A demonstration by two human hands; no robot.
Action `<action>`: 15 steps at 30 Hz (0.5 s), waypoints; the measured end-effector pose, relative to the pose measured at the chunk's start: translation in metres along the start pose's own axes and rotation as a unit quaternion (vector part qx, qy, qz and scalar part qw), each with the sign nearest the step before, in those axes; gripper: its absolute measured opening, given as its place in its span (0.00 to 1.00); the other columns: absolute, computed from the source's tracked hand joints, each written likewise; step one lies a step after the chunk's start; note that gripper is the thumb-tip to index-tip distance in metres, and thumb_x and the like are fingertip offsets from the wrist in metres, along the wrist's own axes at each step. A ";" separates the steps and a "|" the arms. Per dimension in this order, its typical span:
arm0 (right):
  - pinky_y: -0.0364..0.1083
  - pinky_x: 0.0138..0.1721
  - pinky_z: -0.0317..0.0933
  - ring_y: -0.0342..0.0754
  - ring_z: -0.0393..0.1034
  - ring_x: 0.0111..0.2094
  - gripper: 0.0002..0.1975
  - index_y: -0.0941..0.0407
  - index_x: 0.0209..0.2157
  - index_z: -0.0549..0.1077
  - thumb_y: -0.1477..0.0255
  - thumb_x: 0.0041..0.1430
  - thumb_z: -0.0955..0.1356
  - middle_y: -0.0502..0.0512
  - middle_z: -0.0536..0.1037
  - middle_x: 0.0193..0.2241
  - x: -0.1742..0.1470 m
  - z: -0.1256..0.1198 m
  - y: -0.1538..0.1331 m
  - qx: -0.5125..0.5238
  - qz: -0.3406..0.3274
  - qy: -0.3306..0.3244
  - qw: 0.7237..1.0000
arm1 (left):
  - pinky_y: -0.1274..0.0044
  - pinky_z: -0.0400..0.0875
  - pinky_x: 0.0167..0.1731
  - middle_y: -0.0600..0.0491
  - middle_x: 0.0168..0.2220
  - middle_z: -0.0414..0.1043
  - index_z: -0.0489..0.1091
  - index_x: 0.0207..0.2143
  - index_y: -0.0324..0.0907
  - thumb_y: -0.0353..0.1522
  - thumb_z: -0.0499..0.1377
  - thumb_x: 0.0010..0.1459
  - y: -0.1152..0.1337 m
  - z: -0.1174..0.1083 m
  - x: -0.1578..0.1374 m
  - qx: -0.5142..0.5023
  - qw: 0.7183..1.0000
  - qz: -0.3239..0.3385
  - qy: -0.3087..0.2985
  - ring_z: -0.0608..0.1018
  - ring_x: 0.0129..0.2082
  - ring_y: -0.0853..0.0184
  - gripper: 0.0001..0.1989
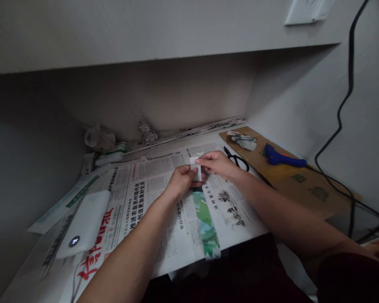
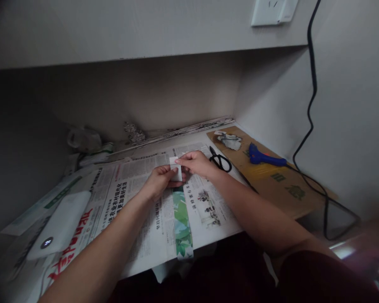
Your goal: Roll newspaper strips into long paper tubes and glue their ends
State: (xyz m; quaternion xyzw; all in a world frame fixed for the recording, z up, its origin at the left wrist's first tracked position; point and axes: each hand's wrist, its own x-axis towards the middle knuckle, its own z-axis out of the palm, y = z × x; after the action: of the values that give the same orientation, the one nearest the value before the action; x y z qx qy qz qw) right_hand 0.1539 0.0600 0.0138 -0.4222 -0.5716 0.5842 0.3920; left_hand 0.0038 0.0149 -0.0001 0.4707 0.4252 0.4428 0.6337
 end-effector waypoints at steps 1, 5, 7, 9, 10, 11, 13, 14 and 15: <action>0.36 0.11 0.44 0.33 0.53 0.11 0.16 0.61 0.26 0.72 0.62 0.42 0.74 0.44 0.65 0.13 0.000 0.000 0.000 0.002 0.001 0.003 1.000 | 0.75 0.74 0.30 0.44 0.31 0.76 0.73 0.35 0.34 0.37 0.62 0.49 0.000 0.000 0.000 -0.001 1.000 0.001 0.001 0.77 0.29 0.65 0.15; 0.36 0.11 0.44 0.34 0.54 0.11 0.17 0.60 0.25 0.71 0.62 0.41 0.74 0.44 0.65 0.13 0.001 0.000 0.002 0.009 0.005 0.008 1.000 | 0.74 0.74 0.31 0.44 0.32 0.76 0.73 0.35 0.34 0.37 0.63 0.48 -0.001 0.000 0.000 0.002 1.000 0.006 -0.002 0.77 0.30 0.65 0.15; 0.36 0.11 0.44 0.34 0.55 0.12 0.17 0.60 0.25 0.70 0.61 0.42 0.74 0.44 0.64 0.13 0.002 0.000 0.003 0.003 -0.001 0.006 1.000 | 0.74 0.73 0.31 0.44 0.32 0.76 0.73 0.35 0.35 0.38 0.63 0.48 0.000 0.001 -0.001 0.008 1.000 0.007 -0.005 0.77 0.31 0.65 0.16; 0.36 0.11 0.45 0.35 0.56 0.12 0.17 0.60 0.25 0.70 0.61 0.42 0.74 0.44 0.65 0.13 0.002 0.000 0.004 -0.005 -0.010 0.001 1.000 | 0.74 0.73 0.31 0.44 0.32 0.76 0.73 0.34 0.35 0.38 0.64 0.47 0.001 0.002 -0.002 0.013 1.000 0.011 -0.009 0.77 0.31 0.65 0.16; 0.36 0.11 0.45 0.35 0.57 0.12 0.17 0.59 0.24 0.69 0.61 0.43 0.74 0.44 0.65 0.13 0.001 0.001 0.004 -0.007 -0.012 -0.001 1.000 | 0.74 0.73 0.32 0.45 0.32 0.76 0.73 0.34 0.35 0.38 0.64 0.46 0.002 0.002 -0.002 0.015 1.000 0.013 -0.010 0.77 0.31 0.66 0.16; 0.36 0.11 0.45 0.36 0.58 0.12 0.17 0.59 0.24 0.68 0.60 0.43 0.73 0.44 0.65 0.13 0.001 0.001 0.004 -0.008 -0.013 -0.003 1.000 | 0.74 0.73 0.32 0.45 0.32 0.75 0.73 0.34 0.35 0.38 0.64 0.46 0.002 0.003 -0.003 0.014 1.000 0.015 -0.009 0.77 0.30 0.66 0.17; 0.36 0.11 0.45 0.37 0.59 0.13 0.17 0.59 0.24 0.67 0.60 0.43 0.73 0.45 0.66 0.13 0.000 0.003 0.003 -0.003 -0.008 -0.005 1.000 | 0.74 0.73 0.32 0.46 0.32 0.75 0.72 0.34 0.35 0.38 0.65 0.44 0.004 0.005 -0.004 0.012 1.000 0.017 -0.005 0.77 0.30 0.66 0.18; 0.36 0.11 0.45 0.37 0.60 0.12 0.17 0.58 0.24 0.67 0.60 0.43 0.73 0.45 0.66 0.12 -0.001 0.004 0.002 0.001 -0.003 -0.004 1.000 | 0.74 0.73 0.31 0.47 0.31 0.75 0.71 0.34 0.35 0.39 0.66 0.43 0.004 0.006 -0.004 0.013 1.000 0.018 -0.001 0.77 0.30 0.67 0.18; 0.37 0.11 0.45 0.37 0.59 0.12 0.17 0.58 0.24 0.66 0.60 0.43 0.73 0.45 0.66 0.12 -0.001 0.005 0.001 0.004 0.002 -0.002 1.000 | 0.74 0.73 0.31 0.48 0.30 0.75 0.70 0.34 0.35 0.39 0.67 0.42 0.004 0.007 -0.004 0.014 1.000 0.020 0.002 0.76 0.29 0.67 0.19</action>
State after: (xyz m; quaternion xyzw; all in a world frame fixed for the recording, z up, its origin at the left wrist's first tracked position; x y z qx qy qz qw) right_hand 0.1498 0.0569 0.0126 -0.4205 -0.5689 0.5883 0.3917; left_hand 0.0086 0.0099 0.0056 0.4869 0.4232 0.4503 0.6174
